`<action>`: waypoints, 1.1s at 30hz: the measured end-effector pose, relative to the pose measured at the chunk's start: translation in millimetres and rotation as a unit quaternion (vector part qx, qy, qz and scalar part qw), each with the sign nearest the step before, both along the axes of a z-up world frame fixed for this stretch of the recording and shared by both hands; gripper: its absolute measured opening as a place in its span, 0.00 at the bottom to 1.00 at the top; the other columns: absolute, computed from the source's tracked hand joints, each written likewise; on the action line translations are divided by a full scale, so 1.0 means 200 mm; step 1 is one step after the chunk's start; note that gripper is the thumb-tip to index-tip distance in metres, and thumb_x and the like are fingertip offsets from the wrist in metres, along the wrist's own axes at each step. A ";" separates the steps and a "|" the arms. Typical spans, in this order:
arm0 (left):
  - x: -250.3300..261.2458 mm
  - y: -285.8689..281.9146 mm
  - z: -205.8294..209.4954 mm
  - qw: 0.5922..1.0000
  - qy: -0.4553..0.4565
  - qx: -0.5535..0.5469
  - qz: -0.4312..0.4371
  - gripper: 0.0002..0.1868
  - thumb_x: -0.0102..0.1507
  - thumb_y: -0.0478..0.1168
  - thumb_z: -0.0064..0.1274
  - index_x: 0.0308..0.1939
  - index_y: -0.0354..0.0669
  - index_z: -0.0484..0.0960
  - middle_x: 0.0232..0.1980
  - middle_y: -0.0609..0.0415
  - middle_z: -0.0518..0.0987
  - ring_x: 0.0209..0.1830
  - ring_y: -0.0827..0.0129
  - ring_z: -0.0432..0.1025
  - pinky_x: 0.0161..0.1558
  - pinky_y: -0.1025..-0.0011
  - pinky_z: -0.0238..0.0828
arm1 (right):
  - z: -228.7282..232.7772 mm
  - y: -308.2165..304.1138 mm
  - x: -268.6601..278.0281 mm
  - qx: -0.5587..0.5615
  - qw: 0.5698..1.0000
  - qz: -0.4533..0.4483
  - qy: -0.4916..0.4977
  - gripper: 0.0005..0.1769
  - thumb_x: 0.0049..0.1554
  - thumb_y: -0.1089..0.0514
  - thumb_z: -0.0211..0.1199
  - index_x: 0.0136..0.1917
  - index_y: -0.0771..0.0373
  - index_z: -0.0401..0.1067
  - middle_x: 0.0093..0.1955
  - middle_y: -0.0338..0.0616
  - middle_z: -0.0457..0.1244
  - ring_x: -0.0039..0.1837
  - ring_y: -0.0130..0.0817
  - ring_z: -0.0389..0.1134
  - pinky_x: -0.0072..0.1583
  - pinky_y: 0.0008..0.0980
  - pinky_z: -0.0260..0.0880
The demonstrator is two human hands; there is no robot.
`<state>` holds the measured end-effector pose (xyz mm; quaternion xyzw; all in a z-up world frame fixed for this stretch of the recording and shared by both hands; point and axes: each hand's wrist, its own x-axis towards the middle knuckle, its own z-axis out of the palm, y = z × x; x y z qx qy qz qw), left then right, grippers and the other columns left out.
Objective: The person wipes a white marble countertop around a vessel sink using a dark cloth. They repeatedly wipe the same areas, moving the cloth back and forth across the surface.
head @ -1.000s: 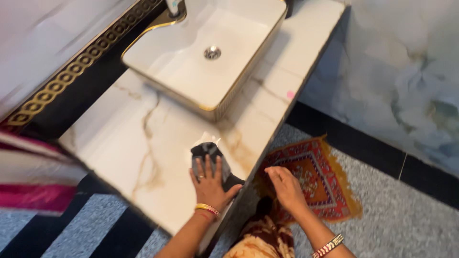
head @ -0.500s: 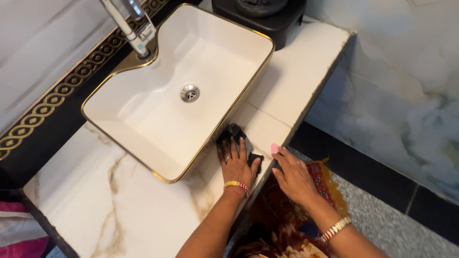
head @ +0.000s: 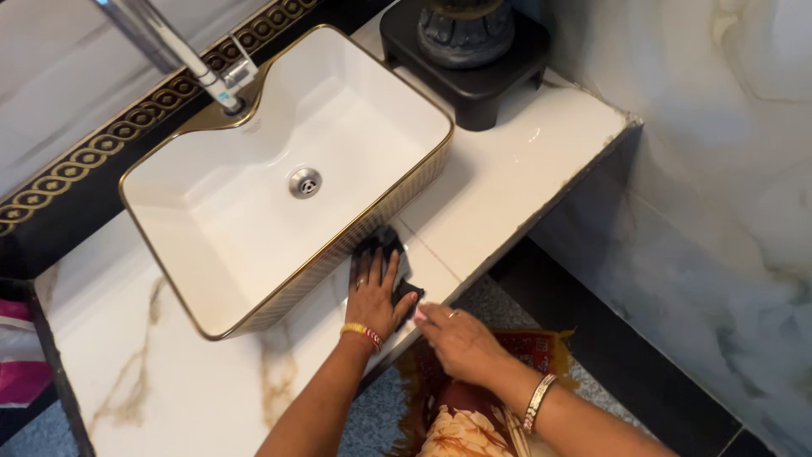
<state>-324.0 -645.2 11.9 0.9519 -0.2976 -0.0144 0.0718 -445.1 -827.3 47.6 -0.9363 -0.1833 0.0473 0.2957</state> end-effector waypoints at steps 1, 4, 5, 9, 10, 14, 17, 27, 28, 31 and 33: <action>0.04 -0.05 0.01 1.000 -0.003 0.001 -0.015 0.49 0.64 0.71 0.42 0.80 0.49 0.49 0.81 0.38 0.50 0.81 0.41 0.41 0.77 0.49 0.29 | 0.01 -0.02 0.01 0.020 1.000 0.005 0.000 0.29 0.53 0.64 0.61 0.68 0.67 0.68 0.72 0.55 0.59 0.73 0.48 0.59 0.69 0.44 0.60; 0.17 -0.25 0.03 0.997 0.050 0.007 -0.056 0.53 0.61 0.74 0.43 0.81 0.50 0.47 0.81 0.38 0.48 0.81 0.41 0.40 0.77 0.50 0.28 | 0.02 -0.08 0.01 0.076 0.997 0.030 0.008 0.29 0.53 0.64 0.62 0.68 0.70 0.67 0.73 0.57 0.58 0.74 0.52 0.57 0.69 0.45 0.59; 0.22 -0.33 0.04 0.995 0.075 0.009 -0.070 0.55 0.60 0.75 0.43 0.81 0.50 0.46 0.81 0.37 0.48 0.81 0.41 0.39 0.77 0.50 0.28 | 0.01 -0.10 0.03 0.095 0.994 0.046 0.011 0.28 0.53 0.64 0.62 0.67 0.71 0.68 0.73 0.58 0.58 0.75 0.53 0.56 0.70 0.45 0.59; 0.37 -0.67 0.03 0.992 0.061 0.005 -0.113 0.64 0.53 0.81 0.46 0.81 0.46 0.47 0.81 0.34 0.48 0.81 0.38 0.38 0.76 0.48 0.26 | -0.04 -0.25 0.08 0.156 0.985 0.040 0.059 0.18 0.57 0.63 0.61 0.60 0.69 0.74 0.71 0.56 0.60 0.75 0.52 0.58 0.72 0.44 0.58; 0.42 -0.77 0.02 0.991 0.059 -0.003 -0.121 0.65 0.52 0.82 0.47 0.80 0.46 0.48 0.81 0.33 0.48 0.81 0.37 0.37 0.76 0.47 0.25 | -0.05 -0.31 0.11 0.159 0.985 0.026 0.058 0.17 0.56 0.62 0.61 0.59 0.67 0.75 0.70 0.55 0.62 0.74 0.51 0.59 0.71 0.45 0.59; 0.58 -1.15 -0.01 0.990 0.041 -0.048 -0.124 0.67 0.51 0.84 0.45 0.81 0.46 0.49 0.82 0.35 0.48 0.82 0.35 0.34 0.77 0.43 0.20 | -0.09 -0.63 0.25 0.179 0.981 -0.058 0.050 0.13 0.56 0.61 0.61 0.54 0.63 0.78 0.64 0.50 0.67 0.66 0.49 0.67 0.66 0.43 0.66; 0.65 -1.49 0.01 0.996 0.044 -0.027 -0.068 0.68 0.51 0.86 0.42 0.80 0.43 0.47 0.82 0.36 0.47 0.84 0.38 0.32 0.77 0.43 0.17 | -0.07 -0.92 0.38 0.181 0.974 -0.129 0.052 0.12 0.57 0.60 0.61 0.53 0.61 0.78 0.58 0.47 0.70 0.60 0.47 0.71 0.61 0.40 0.71; 0.88 -2.25 0.05 0.995 0.067 0.005 -0.075 0.59 0.60 0.78 0.37 0.81 0.42 0.42 0.83 0.37 0.42 0.82 0.41 0.29 0.77 0.45 0.18 | -0.08 -1.45 0.56 0.201 0.884 -0.408 0.106 0.13 0.59 0.57 0.59 0.53 0.60 0.79 0.50 0.42 0.75 0.52 0.33 0.77 0.53 0.31 0.74; 0.88 -2.29 0.04 0.994 0.040 -0.008 -0.103 0.56 0.60 0.76 0.37 0.80 0.44 0.44 0.82 0.39 0.43 0.82 0.41 0.30 0.76 0.46 0.19 | -0.09 -1.49 0.54 0.219 0.873 -0.420 0.113 0.13 0.59 0.57 0.59 0.54 0.60 0.79 0.49 0.42 0.75 0.52 0.32 0.78 0.54 0.31 0.74; 0.89 -2.33 -0.01 0.984 0.040 -0.007 -0.174 0.49 0.65 0.70 0.37 0.80 0.45 0.48 0.83 0.41 0.45 0.84 0.44 0.33 0.78 0.48 0.21 | -0.13 -1.62 0.51 0.258 0.847 -0.449 0.115 0.14 0.60 0.56 0.59 0.55 0.62 0.79 0.47 0.45 0.76 0.51 0.31 0.78 0.55 0.30 0.75; 0.89 -2.28 -0.05 0.971 0.053 -0.022 -0.231 0.45 0.66 0.66 0.39 0.80 0.47 0.51 0.83 0.42 0.47 0.84 0.46 0.36 0.79 0.49 0.23 | -0.12 -1.71 0.49 0.265 0.841 -0.461 0.100 0.14 0.59 0.56 0.60 0.55 0.63 0.79 0.46 0.47 0.77 0.50 0.33 0.78 0.56 0.31 0.74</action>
